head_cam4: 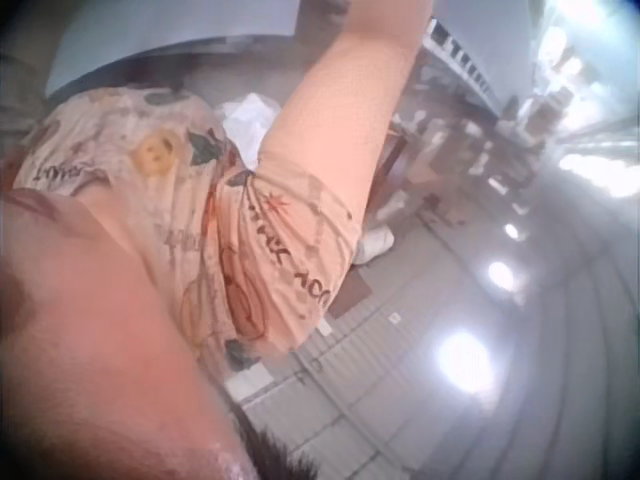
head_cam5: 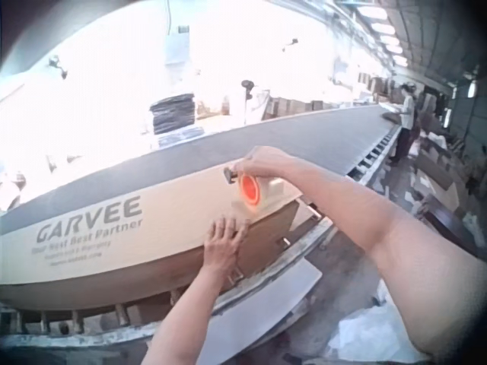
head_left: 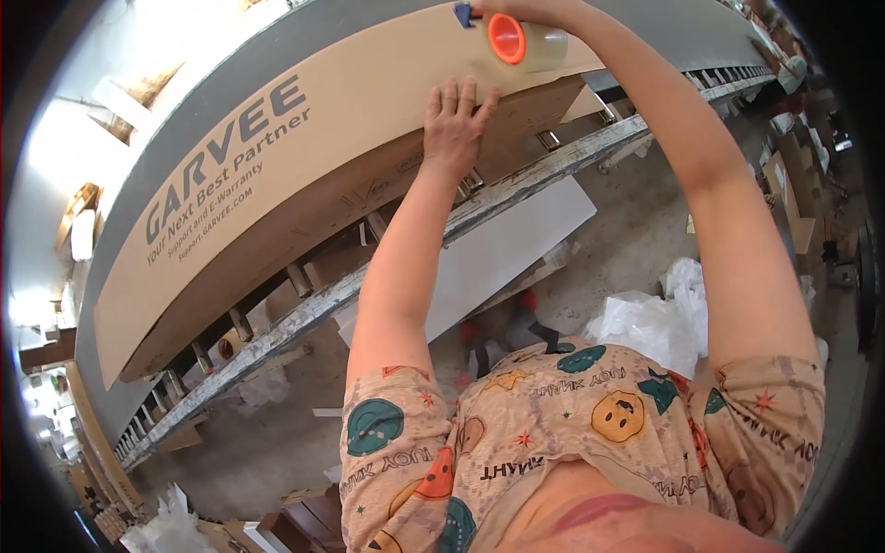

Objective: The person packs long furniture panels into a cardboard box by taping the ends and sides, placing a large white foam sheet inside, and sealing the box with a tape dispenser.

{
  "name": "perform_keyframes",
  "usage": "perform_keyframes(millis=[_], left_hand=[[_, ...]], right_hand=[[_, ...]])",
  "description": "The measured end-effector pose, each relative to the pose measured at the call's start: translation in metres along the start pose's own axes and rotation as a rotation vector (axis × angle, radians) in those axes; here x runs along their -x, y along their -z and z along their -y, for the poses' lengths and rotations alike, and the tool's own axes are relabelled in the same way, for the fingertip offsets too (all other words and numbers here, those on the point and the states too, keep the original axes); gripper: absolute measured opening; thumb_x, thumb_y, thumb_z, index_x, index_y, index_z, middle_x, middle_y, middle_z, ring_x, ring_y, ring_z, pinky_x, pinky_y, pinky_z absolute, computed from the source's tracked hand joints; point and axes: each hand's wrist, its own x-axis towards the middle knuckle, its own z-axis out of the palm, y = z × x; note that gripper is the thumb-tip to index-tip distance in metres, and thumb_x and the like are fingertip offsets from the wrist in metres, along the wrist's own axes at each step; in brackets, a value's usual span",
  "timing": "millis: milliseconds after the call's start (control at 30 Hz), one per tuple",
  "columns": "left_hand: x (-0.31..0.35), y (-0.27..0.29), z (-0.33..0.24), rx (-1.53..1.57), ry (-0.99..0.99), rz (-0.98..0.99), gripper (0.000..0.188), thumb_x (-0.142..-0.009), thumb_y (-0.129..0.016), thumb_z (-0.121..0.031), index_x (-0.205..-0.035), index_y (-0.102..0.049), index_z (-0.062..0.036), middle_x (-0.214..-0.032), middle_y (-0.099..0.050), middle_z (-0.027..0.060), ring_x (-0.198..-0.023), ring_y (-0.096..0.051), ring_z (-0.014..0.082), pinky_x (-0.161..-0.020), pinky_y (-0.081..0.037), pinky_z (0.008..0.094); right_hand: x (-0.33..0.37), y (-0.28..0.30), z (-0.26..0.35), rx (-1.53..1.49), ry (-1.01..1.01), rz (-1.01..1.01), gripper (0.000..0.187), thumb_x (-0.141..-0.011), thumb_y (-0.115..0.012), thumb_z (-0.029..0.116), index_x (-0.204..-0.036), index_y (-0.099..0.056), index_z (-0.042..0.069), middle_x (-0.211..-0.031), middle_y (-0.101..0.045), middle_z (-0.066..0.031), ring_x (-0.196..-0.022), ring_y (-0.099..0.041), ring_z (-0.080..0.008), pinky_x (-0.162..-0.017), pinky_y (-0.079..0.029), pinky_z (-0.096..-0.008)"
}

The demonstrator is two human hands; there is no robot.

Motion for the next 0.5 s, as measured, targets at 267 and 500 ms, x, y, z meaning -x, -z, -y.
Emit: perform_keyframes(millis=[267, 500], left_hand=[[0.011, 0.004, 0.014, 0.02, 0.007, 0.023, 0.057, -0.081, -0.061, -0.018, -0.135, -0.048, -0.0281, -0.134, -0.053, 0.0113, -0.122, -0.051, 0.0346, -0.105, -0.035, 0.0494], [-0.003, 0.015, 0.006, 0.031, -0.001, 0.082, 0.049, -0.079, -0.062, -0.017, -0.127, -0.054, -0.0238, -0.132, -0.054, 0.0153, -0.123, -0.05, 0.0349, -0.105, -0.036, 0.0508]], right_hand=[[0.077, -0.07, -0.09, 0.403, 0.062, 0.02, 0.057, -0.079, -0.062, 0.058, -0.121, -0.061, 0.02, -0.101, -0.064, -0.0212, -0.083, -0.066, -0.0342, -0.074, -0.054, -0.0423], [0.15, -0.138, -0.111, 0.333, -0.085, -0.12, 0.067, -0.08, -0.058, 0.06, -0.131, -0.054, 0.017, -0.089, -0.059, -0.0282, -0.082, -0.064, -0.0443, -0.074, -0.054, -0.0475]])
